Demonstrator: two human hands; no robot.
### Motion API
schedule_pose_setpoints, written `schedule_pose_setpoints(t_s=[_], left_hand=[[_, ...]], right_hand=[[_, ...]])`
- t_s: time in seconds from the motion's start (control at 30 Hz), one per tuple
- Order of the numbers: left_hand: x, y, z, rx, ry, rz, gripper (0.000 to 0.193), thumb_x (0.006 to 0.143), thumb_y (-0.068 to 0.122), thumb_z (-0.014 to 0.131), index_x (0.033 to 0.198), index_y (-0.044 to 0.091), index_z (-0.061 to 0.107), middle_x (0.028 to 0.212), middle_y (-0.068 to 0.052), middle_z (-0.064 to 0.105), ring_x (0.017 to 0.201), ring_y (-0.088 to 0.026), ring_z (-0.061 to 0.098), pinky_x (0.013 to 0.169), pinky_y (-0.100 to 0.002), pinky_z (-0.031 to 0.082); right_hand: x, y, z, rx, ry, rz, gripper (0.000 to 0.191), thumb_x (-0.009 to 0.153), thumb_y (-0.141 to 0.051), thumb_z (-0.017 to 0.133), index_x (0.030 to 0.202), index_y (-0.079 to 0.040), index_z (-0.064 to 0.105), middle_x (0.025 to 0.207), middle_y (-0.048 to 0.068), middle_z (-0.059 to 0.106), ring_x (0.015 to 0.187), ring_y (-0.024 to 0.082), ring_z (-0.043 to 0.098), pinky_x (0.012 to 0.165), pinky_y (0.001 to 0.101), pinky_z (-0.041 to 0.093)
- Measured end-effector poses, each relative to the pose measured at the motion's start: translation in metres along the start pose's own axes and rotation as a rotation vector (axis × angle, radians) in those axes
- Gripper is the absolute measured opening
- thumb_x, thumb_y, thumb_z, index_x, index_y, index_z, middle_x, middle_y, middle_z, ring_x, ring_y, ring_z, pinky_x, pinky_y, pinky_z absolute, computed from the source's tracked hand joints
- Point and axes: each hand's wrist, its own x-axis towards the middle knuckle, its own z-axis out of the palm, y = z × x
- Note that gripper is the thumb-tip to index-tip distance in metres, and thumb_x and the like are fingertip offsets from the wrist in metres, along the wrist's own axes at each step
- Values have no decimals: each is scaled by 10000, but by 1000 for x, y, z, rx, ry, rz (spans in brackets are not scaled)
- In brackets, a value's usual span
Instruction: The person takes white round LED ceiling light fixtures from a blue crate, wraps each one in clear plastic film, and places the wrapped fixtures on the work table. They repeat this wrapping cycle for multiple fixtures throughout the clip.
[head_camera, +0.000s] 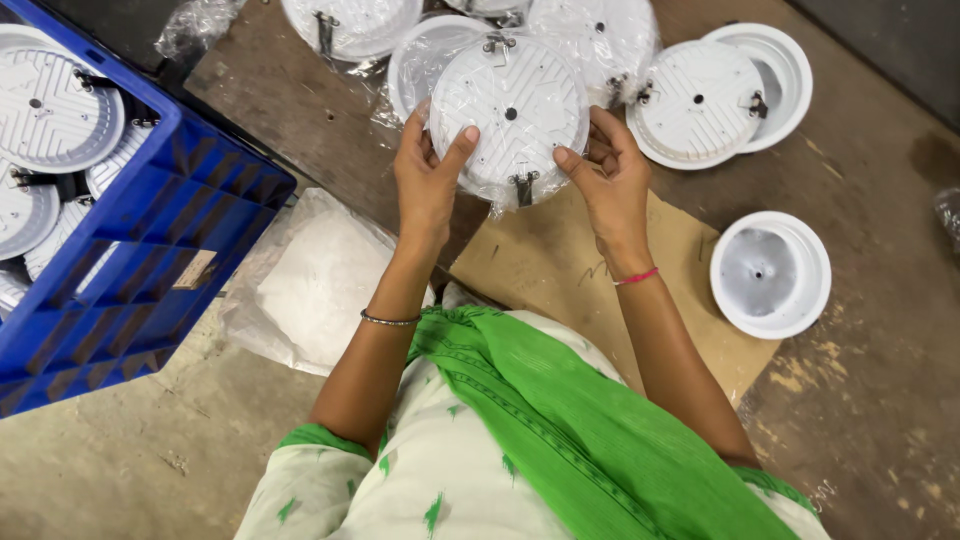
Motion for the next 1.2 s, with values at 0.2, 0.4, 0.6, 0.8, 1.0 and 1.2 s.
schedule_pose_setpoints(t_s=[0.2, 0.4, 0.6, 0.8, 1.0, 1.2], left_hand=[[-30, -13, 24, 36, -26, 56, 669, 944, 114, 797, 1492, -61, 454, 1354, -147, 633, 1202, -164, 621, 1031, -299, 532], [-79, -7, 77, 191, -241, 143, 692, 968, -5, 796, 1556, -42, 432, 1452, -110, 571, 1287, -169, 599, 1072, -310, 570], [-151, -18, 152, 359, -483, -11, 667, 1005, 50, 732, 1587, -31, 416, 1436, -194, 606, 1265, -214, 621, 1074, -325, 522], [-188, -55, 202, 379, -710, -208, 775, 961, 106, 673, 1606, 34, 249, 1510, -173, 470, 1150, -207, 615, 953, -306, 510], [-202, -72, 213, 503, -669, -251, 702, 948, 120, 683, 1566, 43, 360, 1484, -142, 529, 1093, -199, 625, 918, -309, 522], [-208, -73, 205, 598, -565, -238, 593, 943, 118, 673, 1491, 44, 457, 1439, -125, 571, 1042, -187, 643, 874, -302, 516]], right_hand=[[-26, 8, -41, 15, 3, -64, 587, 942, -70, 781, 1452, 33, 509, 1335, 116, 647, 1159, 161, 655, 996, 302, 574], [-68, 30, -110, 379, 69, 198, 393, 1013, -210, 710, 1351, -33, 614, 1152, 13, 668, 1018, 92, 619, 870, 292, 526], [-159, 11, -205, 683, 123, 214, 452, 976, -141, 722, 1369, 8, 557, 1252, 74, 676, 1146, 142, 635, 1004, 310, 530], [-247, -29, -314, 418, 551, 148, 451, 913, -100, 720, 1328, 2, 576, 1233, 94, 701, 1124, 157, 677, 988, 314, 583], [-311, -48, -412, -1013, 972, -64, 330, 893, -48, 788, 1207, -62, 686, 1130, 121, 745, 1026, 295, 711, 879, 397, 563], [-338, -9, -475, -1320, 1042, -42, 309, 864, 10, 758, 1153, -93, 719, 1117, 136, 732, 1059, 358, 670, 929, 454, 500]])
